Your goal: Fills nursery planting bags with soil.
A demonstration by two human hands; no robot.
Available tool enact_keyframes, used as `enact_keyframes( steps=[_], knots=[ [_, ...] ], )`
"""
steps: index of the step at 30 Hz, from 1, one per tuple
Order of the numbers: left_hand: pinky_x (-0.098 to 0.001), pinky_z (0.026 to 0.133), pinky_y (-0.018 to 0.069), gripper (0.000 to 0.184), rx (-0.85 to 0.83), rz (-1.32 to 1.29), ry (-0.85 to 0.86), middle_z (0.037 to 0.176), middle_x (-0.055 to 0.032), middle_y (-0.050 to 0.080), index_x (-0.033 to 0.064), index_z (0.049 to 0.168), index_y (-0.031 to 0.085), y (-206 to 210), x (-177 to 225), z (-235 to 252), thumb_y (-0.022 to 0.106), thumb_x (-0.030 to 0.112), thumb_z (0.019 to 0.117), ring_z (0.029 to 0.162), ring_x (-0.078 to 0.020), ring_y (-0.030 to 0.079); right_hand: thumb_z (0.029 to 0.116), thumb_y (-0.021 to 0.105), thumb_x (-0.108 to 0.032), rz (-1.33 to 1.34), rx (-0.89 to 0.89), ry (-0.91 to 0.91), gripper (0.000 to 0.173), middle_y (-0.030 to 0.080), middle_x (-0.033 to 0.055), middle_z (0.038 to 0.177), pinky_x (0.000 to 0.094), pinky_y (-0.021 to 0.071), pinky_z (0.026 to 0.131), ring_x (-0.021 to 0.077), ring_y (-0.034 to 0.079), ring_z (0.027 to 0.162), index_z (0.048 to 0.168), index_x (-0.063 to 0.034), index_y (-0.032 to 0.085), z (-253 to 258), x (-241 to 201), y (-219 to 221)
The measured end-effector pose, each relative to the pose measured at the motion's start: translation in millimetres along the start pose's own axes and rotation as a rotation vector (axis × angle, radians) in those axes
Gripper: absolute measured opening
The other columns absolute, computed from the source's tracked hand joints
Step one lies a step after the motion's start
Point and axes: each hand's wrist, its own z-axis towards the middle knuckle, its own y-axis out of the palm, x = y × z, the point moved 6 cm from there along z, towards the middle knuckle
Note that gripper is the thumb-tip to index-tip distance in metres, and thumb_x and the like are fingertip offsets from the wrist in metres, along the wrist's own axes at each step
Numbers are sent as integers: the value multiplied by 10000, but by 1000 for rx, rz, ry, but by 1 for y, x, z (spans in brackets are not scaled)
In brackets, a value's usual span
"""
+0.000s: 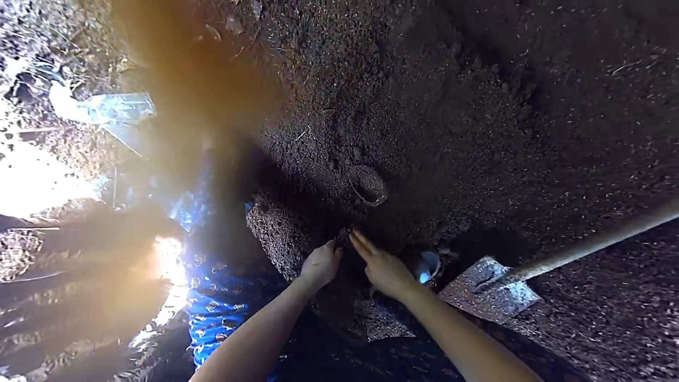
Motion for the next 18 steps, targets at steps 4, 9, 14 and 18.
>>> enact_keyframes(
  steps=[4, 9, 14, 18],
  knots=[
    [-587, 962, 505, 395, 41, 19, 40, 1183, -212, 675, 53, 1314, 587, 7, -2, 0, 355, 299, 1110, 1145, -372, 655, 982, 423, 48, -101, -88, 82, 784, 18, -16, 1741, 501, 597, 780, 301, 727, 981, 1666, -200, 132, -5, -8, 31],
    [-620, 994, 476, 589, 37, -199, 66, 1258, -268, 632, 6, 1416, 495, -19, -11, 19, 445, 485, 1076, 1179, -402, 622, 1015, 520, -142, 333, 232, 30, 458, 407, 138, 1598, 449, 550, 1002, 275, 587, 1298, 1470, -170, 563, -2, 31, -20],
    [-407, 838, 558, 982, -256, -282, -147, 1104, -201, 717, 287, 1664, -36, -6, -12, 45, 517, 705, 968, 860, -240, 704, 1040, 460, -593, 789, -298, 369, 790, 671, 177, 1179, 437, 559, 704, 267, 673, 817, 1654, -333, 36, 19, 63, 18],
    [-310, 658, 472, 792, -296, -101, -72, 1037, -151, 654, 311, 1651, 43, -5, 7, 51, 457, 605, 1043, 690, -151, 571, 1052, 563, -422, 869, -227, 339, 706, 618, 95, 954, 281, 504, 597, 121, 576, 653, 1618, -165, 228, 28, 52, 13]
  ],
)
